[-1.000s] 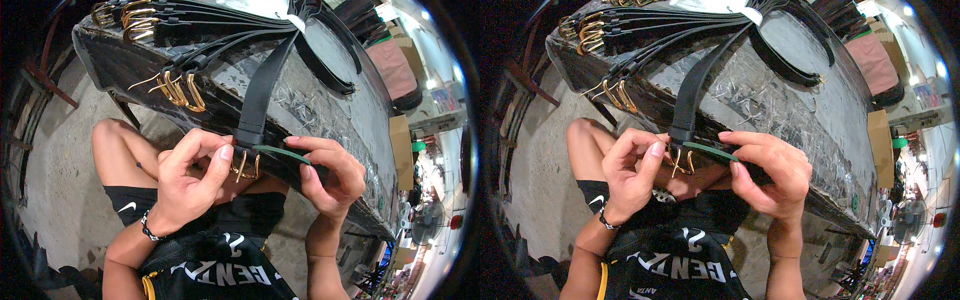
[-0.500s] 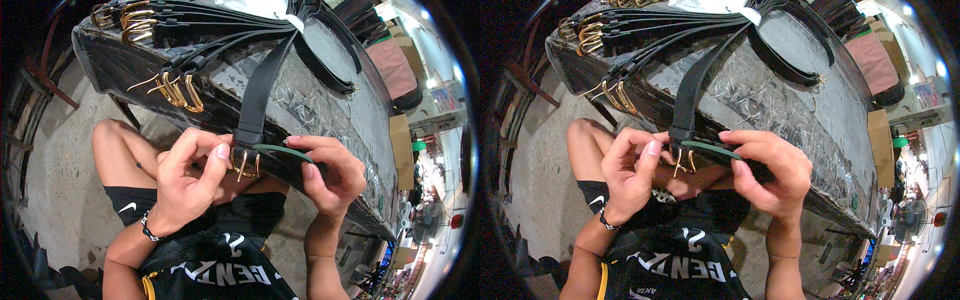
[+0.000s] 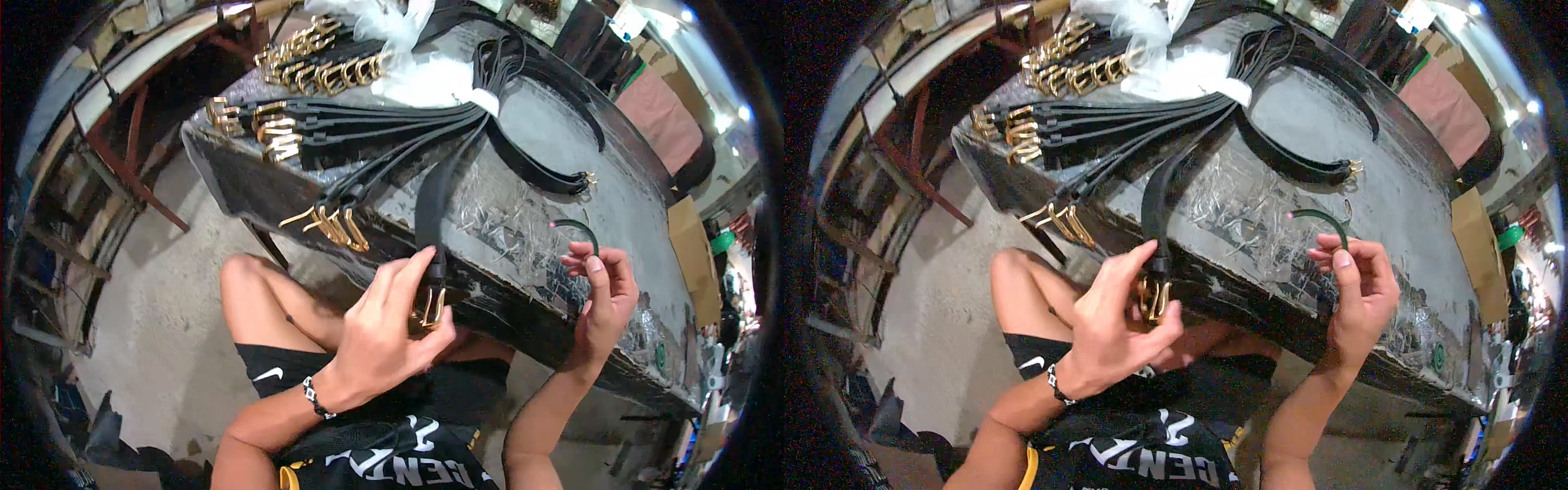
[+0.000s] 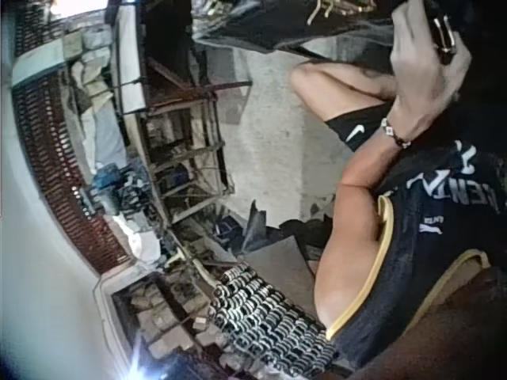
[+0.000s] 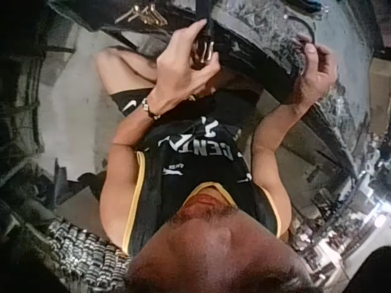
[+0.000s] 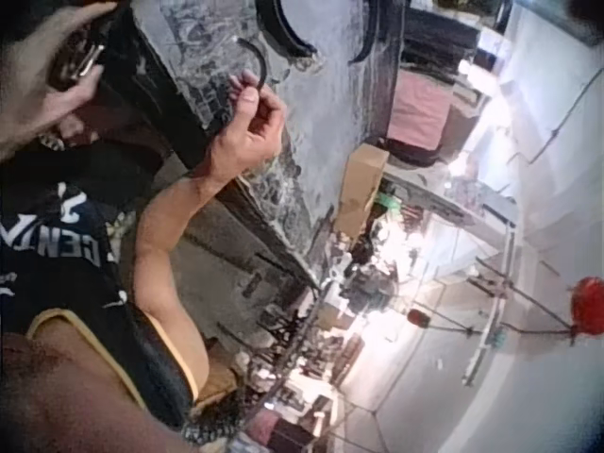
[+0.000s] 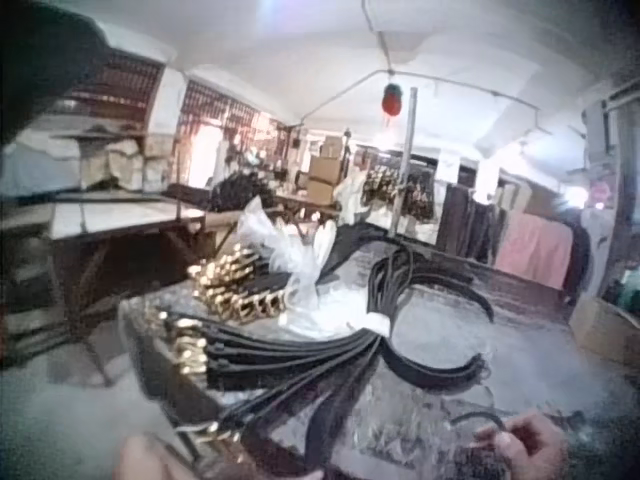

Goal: The recorder is attaching hardware and leather loops to leather belts at a workshop table.

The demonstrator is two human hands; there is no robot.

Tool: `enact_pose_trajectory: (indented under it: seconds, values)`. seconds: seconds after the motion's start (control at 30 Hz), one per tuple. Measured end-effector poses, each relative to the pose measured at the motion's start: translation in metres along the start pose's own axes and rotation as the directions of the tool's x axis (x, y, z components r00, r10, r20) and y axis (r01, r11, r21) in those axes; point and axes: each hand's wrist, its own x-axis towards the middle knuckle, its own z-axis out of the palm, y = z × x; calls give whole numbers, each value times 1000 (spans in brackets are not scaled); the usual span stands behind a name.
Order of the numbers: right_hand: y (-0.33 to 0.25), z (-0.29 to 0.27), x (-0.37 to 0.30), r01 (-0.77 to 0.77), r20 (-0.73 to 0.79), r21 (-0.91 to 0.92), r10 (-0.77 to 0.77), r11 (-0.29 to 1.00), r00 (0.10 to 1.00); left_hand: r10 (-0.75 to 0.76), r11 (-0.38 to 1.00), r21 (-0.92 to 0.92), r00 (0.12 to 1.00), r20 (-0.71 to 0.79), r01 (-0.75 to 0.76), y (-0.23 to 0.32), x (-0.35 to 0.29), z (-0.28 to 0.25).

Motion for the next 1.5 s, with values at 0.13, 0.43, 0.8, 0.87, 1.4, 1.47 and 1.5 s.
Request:
enact_pose_trajectory:
  seconds: [0.13,0.43,0.8,0.87,1.4,1.47,1.5]
  values:
    - [-6,-5,-1,-43,-31,68,45,997,998,-157,981,-134,982,-103,143,14,30,-48]
    - [-5,0,-1,-112,-44,111,117,988,992,-116,991,60,987,-112,124,-14,64,-106]
    - [4,-1,-1,-74,-70,157,86,985,994,-82,947,309,996,-44,91,-4,32,-67]
    - [3,-4,-1,-78,-71,155,90,985,993,-125,954,256,983,-134,156,-7,37,-77]
    - [2,-2,-1,-85,-48,148,93,985,995,-189,907,381,982,-19,181,11,45,-55]
    - [4,-4,-1,-88,-56,145,97,986,994,-179,949,274,982,54,158,8,34,-69]
    - [4,-5,-1,-92,-70,137,102,986,992,-158,978,155,979,132,137,7,31,-74]
